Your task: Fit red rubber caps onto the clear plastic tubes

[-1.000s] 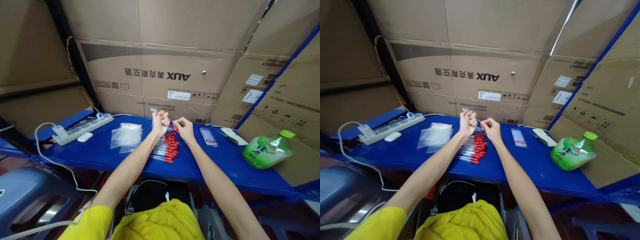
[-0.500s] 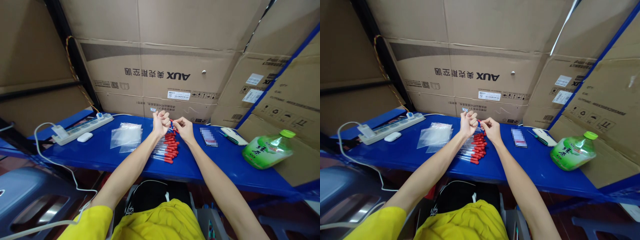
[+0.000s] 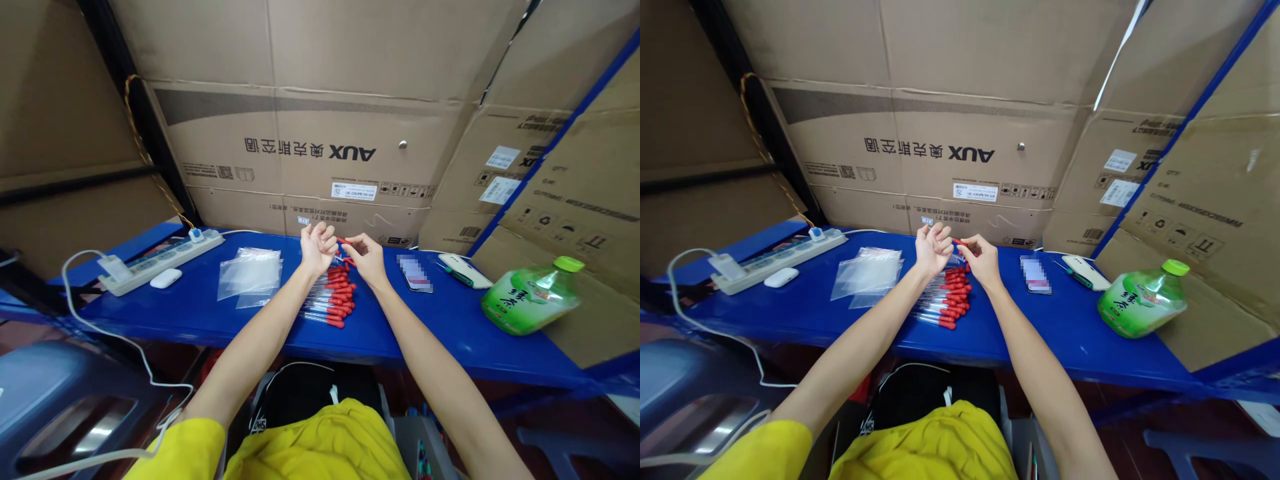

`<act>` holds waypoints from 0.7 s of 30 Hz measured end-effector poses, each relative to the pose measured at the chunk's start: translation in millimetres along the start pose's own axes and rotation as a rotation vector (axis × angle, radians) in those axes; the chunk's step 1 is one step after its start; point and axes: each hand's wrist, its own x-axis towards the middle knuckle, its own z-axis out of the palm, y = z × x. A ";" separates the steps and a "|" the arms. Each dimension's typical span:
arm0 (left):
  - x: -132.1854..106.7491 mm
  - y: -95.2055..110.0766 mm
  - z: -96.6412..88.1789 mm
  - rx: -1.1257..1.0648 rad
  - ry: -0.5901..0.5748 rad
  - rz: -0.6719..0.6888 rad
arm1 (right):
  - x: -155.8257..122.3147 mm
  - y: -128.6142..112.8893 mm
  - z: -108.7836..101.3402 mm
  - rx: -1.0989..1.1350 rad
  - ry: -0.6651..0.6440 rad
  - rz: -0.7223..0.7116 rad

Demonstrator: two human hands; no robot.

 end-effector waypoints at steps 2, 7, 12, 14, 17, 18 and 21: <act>-1.5 0.5 2.2 0.009 0.008 -0.013 | 0.9 0.0 -1.3 -0.004 0.001 -0.003; -1.7 1.6 4.1 0.010 0.043 -0.018 | 2.3 -1.4 -2.1 0.001 -0.004 0.008; 1.4 3.2 0.1 0.000 -0.006 -0.007 | 2.5 -2.0 -1.6 0.064 -0.011 0.036; 1.8 2.6 -1.2 0.002 -0.013 -0.008 | 2.1 -1.8 -1.6 0.054 -0.005 0.043; 1.6 0.3 -2.7 -0.008 0.021 -0.007 | 1.0 -2.3 -1.1 0.039 0.005 0.058; 1.5 -0.6 -3.2 -0.015 0.031 -0.004 | 0.6 -2.7 -0.8 0.045 0.006 0.063; 1.2 -2.9 -4.7 -0.030 0.039 0.009 | -0.4 -4.2 0.3 0.065 0.004 0.066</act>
